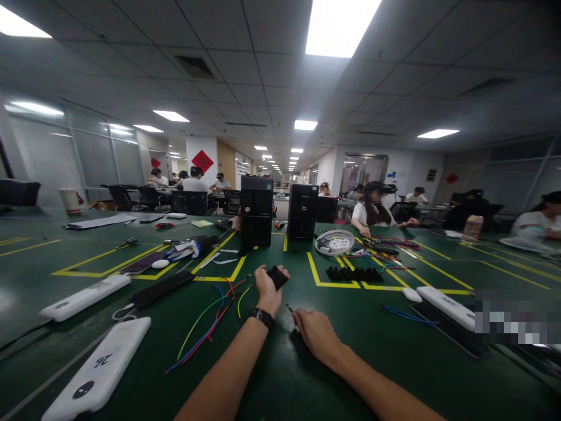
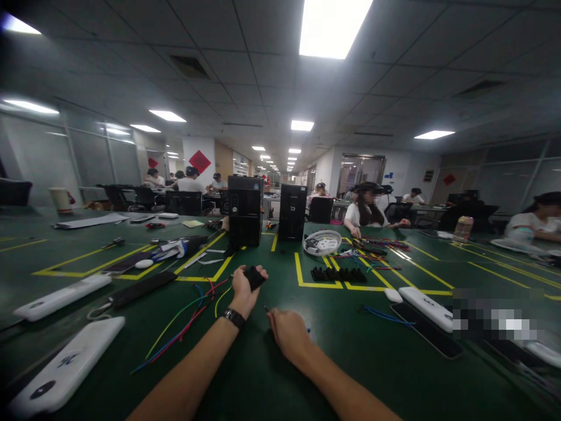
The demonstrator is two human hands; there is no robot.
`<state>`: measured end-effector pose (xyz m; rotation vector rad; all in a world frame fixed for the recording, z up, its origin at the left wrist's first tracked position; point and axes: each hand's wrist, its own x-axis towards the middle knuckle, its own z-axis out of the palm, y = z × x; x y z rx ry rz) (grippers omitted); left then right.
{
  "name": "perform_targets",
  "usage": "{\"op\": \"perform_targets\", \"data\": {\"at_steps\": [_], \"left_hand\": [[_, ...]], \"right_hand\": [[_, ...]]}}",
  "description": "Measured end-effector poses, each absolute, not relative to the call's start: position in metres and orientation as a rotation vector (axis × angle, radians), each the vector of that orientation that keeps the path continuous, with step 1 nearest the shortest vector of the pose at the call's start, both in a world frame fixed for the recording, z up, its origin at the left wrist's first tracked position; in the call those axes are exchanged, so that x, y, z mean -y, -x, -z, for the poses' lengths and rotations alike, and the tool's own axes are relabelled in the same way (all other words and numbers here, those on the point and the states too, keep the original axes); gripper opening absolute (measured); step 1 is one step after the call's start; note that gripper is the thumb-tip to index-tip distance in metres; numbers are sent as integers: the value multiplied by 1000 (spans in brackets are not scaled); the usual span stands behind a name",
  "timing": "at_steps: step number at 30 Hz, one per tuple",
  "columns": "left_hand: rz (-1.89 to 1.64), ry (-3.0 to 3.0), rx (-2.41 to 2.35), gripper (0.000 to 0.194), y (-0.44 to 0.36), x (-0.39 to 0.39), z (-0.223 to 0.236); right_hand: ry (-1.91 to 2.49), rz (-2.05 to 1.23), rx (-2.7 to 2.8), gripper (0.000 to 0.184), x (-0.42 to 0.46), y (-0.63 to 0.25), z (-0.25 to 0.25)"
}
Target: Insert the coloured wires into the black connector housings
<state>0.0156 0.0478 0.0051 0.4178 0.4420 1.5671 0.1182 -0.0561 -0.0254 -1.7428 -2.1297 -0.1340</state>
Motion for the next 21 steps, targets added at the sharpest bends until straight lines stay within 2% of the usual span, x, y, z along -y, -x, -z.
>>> {"op": "perform_targets", "data": {"at_steps": [3, 7, 10, 14, 18, 21], "left_hand": [[-1577, -620, -545, 21, -4, -53, 1], [-1334, -973, -807, 16, -6, -48, 18], [-1265, -1063, -858, 15, -15, -43, 25], [-1285, -1170, -952, 14, -20, -40, 29], [-1357, -1235, -1054, 20, -13, -43, 29], [-1591, -1410, -1143, 23, -8, -39, 22]], "right_hand": [[1746, 72, 2040, 34, 51, -121, 27], [1725, 20, 1822, 37, 42, -135, 19], [1562, 59, 1846, 29, 41, -142, 12], [1302, 4, 2095, 52, 39, -143, 9], [1333, -121, 2153, 41, 12, -153, 15], [1501, -130, 2114, 33, -23, -164, 17]]}}
